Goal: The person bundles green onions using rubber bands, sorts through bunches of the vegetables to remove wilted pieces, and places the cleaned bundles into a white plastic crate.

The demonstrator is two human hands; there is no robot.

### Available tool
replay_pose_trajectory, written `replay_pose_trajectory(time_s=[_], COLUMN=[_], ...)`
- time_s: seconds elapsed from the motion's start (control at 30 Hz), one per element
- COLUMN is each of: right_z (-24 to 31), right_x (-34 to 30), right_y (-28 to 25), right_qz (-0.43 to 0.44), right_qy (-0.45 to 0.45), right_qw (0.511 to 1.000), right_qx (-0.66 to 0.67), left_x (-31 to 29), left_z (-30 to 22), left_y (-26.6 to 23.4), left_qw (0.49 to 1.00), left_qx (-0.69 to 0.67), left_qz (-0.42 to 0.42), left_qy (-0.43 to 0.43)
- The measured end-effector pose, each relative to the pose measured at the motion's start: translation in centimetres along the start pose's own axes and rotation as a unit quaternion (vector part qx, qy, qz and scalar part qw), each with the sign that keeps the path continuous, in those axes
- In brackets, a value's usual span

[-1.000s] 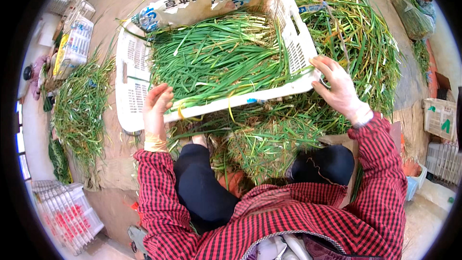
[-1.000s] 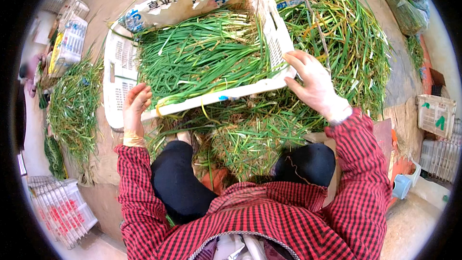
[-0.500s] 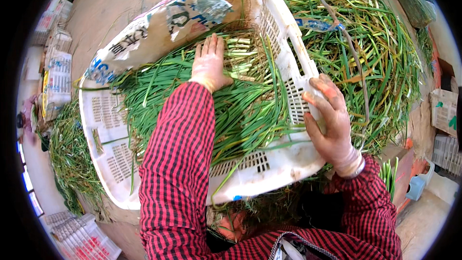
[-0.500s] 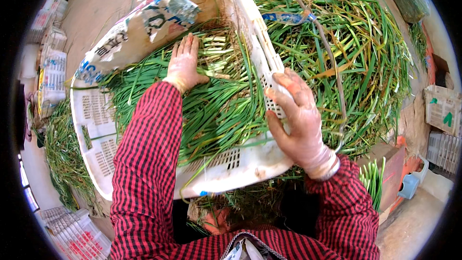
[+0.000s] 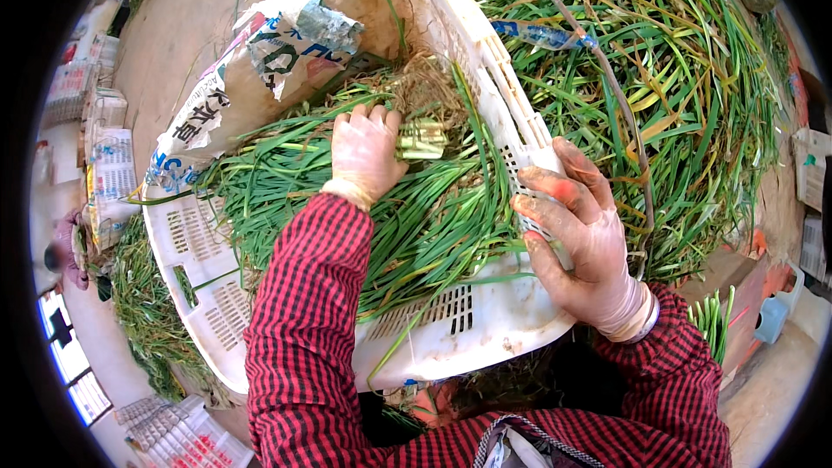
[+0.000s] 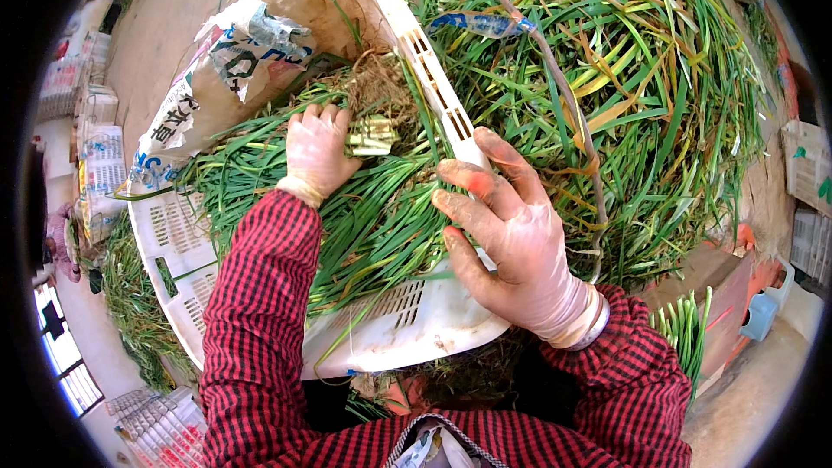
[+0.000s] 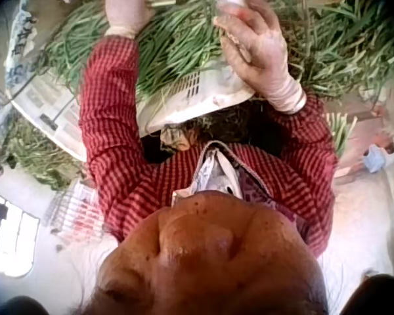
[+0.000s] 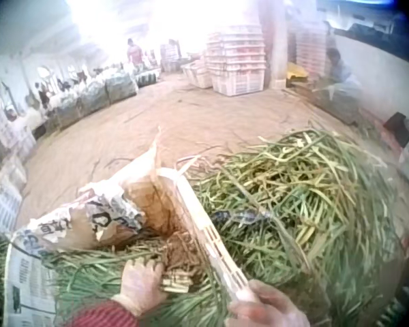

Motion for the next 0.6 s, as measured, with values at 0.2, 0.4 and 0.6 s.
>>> replay_pose_trajectory(time_s=[0.2,0.4,0.6], right_z=[0.3,2.5,8.1], right_x=[-0.2,0.7,7.9], right_y=[0.2,0.8,7.7], right_qz=[-0.005,0.059,0.104], right_qy=[-0.009,-0.074,-0.223], right_qw=[1.0,0.983,0.967], right_qx=[-0.007,-0.156,-0.061], left_x=[-3.8,-8.9,-10.6], left_z=[7.8,16.3,16.2], left_y=[-1.8,-1.8,-1.1], left_qw=[0.875,0.604,0.576], left_qx=[-0.414,-0.731,-0.742], left_qz=[-0.227,-0.253,-0.276], left_qy=[-0.11,-0.193,-0.203])
Point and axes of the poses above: each hand's wrist, its own x-axis towards the middle knuckle, its own y-axis out of the palm, z = x × y, the point moved 8 cm from there along x, towards the middle knuckle, and after that the axes turned 4 degrees about -z, right-handed, at the moved point
